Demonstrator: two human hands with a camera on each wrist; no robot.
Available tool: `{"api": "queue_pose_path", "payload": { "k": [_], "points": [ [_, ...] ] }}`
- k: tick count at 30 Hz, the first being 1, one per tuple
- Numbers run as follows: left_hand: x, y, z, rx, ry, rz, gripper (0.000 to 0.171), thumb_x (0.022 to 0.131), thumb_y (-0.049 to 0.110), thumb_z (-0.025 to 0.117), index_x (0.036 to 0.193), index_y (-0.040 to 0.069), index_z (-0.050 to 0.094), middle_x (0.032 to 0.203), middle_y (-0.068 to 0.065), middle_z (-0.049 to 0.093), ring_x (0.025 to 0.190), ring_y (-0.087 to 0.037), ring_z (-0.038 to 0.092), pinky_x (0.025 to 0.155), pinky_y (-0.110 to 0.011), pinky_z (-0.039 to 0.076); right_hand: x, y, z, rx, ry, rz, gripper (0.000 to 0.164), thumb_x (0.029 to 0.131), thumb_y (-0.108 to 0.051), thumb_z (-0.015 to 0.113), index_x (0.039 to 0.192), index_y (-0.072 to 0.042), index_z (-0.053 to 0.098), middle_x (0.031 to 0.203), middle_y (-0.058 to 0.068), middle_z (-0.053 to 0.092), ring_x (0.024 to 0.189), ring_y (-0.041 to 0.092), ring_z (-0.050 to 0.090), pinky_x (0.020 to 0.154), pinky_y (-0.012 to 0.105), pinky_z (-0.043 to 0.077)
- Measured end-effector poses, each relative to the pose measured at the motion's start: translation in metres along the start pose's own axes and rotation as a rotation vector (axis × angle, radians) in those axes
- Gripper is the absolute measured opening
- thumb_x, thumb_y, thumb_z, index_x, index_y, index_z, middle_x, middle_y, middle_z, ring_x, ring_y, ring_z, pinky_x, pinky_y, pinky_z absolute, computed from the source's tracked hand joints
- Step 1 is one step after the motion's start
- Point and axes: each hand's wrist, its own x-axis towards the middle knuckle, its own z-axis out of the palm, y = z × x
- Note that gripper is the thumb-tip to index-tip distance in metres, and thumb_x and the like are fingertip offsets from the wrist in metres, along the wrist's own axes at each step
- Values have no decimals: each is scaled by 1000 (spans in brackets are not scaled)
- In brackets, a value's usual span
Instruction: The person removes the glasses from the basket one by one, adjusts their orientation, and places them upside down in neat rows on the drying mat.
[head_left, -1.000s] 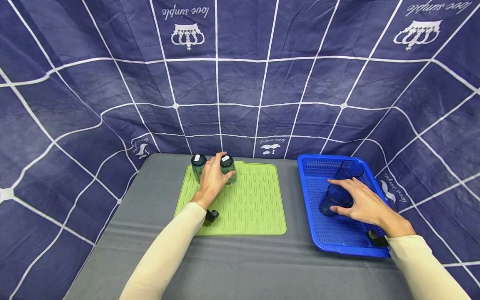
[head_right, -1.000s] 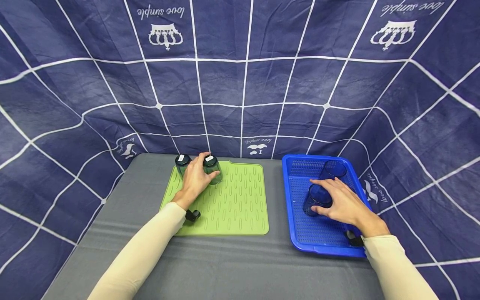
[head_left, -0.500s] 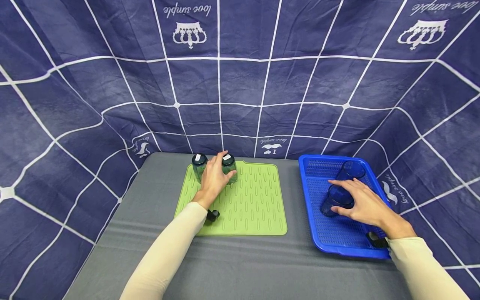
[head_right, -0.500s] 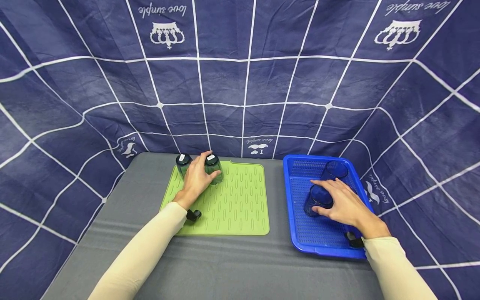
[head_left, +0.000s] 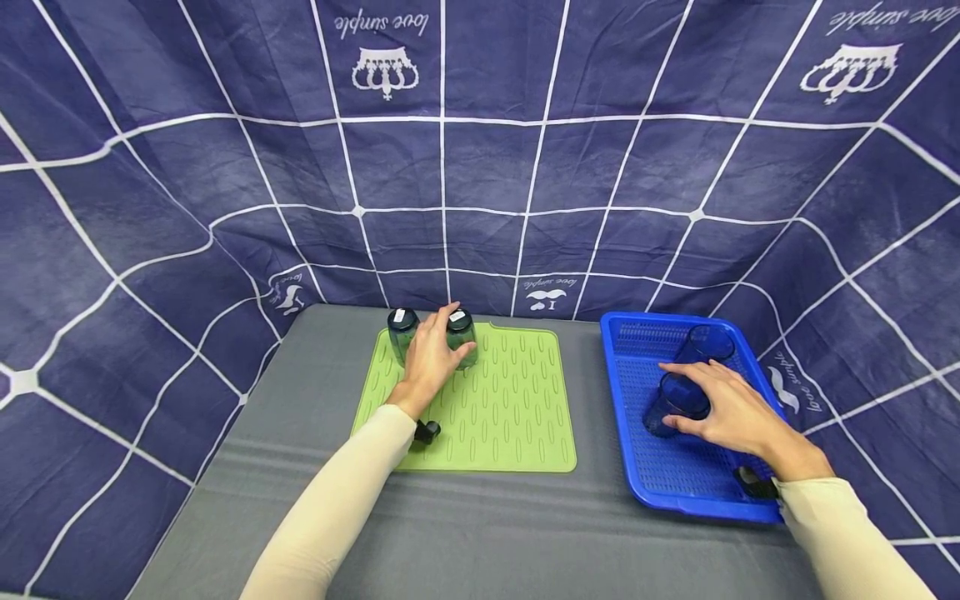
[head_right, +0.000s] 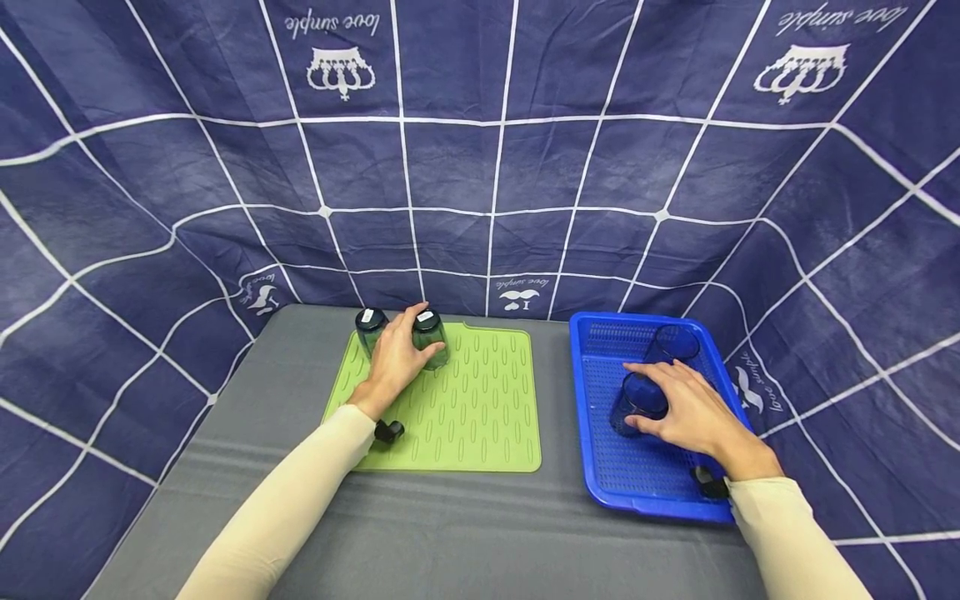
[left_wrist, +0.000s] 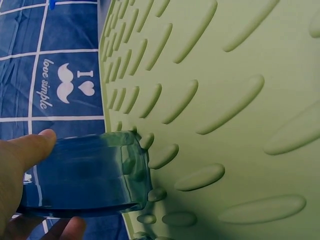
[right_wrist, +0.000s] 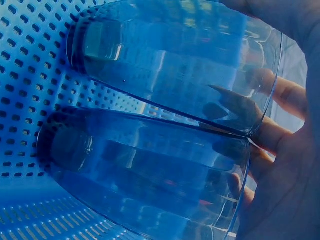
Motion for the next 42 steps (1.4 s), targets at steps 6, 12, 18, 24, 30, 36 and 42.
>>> {"api": "queue_pose_path", "payload": {
  "k": [6, 12, 18, 24, 30, 36, 42],
  "points": [
    [-1, 0, 0, -9, -10, -2, 88, 98, 35, 98, 173, 25, 53, 164, -18, 69, 149, -50, 67, 118, -67, 61, -1, -2, 0, -11, 3, 7, 85, 85, -43, 103, 157, -15, 70, 151, 23, 78, 149, 64, 60, 129, 80, 39],
    [-3, 1, -1, -4, -4, 3, 88, 98, 35, 98, 173, 24, 53, 163, -18, 69, 147, -50, 68, 115, -67, 63, -1, -2, 0, -15, 9, 3, 84, 85, -43, 104, 157, -15, 70, 149, 22, 79, 148, 58, 63, 128, 80, 40],
    [-3, 3, -1, -9, 8, 13, 87, 97, 33, 99, 172, 26, 55, 162, -19, 70, 144, -51, 69, 111, -68, 64, -4, -4, -4, -10, 13, 13, 81, 85, -42, 104, 154, -13, 73, 147, 21, 80, 148, 59, 63, 127, 81, 40],
    [-8, 1, 0, -6, 11, 26, 87, 97, 34, 99, 172, 25, 54, 161, -19, 70, 142, -51, 70, 109, -68, 64, -8, -7, -5, 2, 0, 37, 79, 85, -40, 104, 153, -11, 73, 147, 20, 80, 151, 58, 62, 129, 81, 39],
    [-15, -3, 0, -7, 25, 30, 88, 96, 32, 99, 171, 23, 55, 159, -20, 72, 139, -53, 71, 109, -68, 64, -9, -11, -4, 12, -23, 55, 81, 85, -44, 104, 152, -11, 74, 148, 20, 80, 155, 63, 56, 129, 81, 38],
    [-18, -4, 0, -10, 20, 29, 89, 96, 32, 99, 172, 23, 54, 161, -21, 71, 141, -53, 71, 112, -67, 64, -7, -11, -4, -10, -16, 41, 79, 84, -45, 104, 150, -11, 76, 147, 19, 81, 151, 57, 63, 129, 80, 41],
    [-13, 0, -3, -8, 26, 34, 90, 96, 33, 100, 173, 25, 53, 161, -20, 71, 140, -53, 71, 110, -67, 65, -5, -8, -6, -32, -1, 26, 80, 83, -46, 105, 149, -11, 77, 145, 17, 82, 144, 49, 71, 129, 77, 42]
  ]
}}
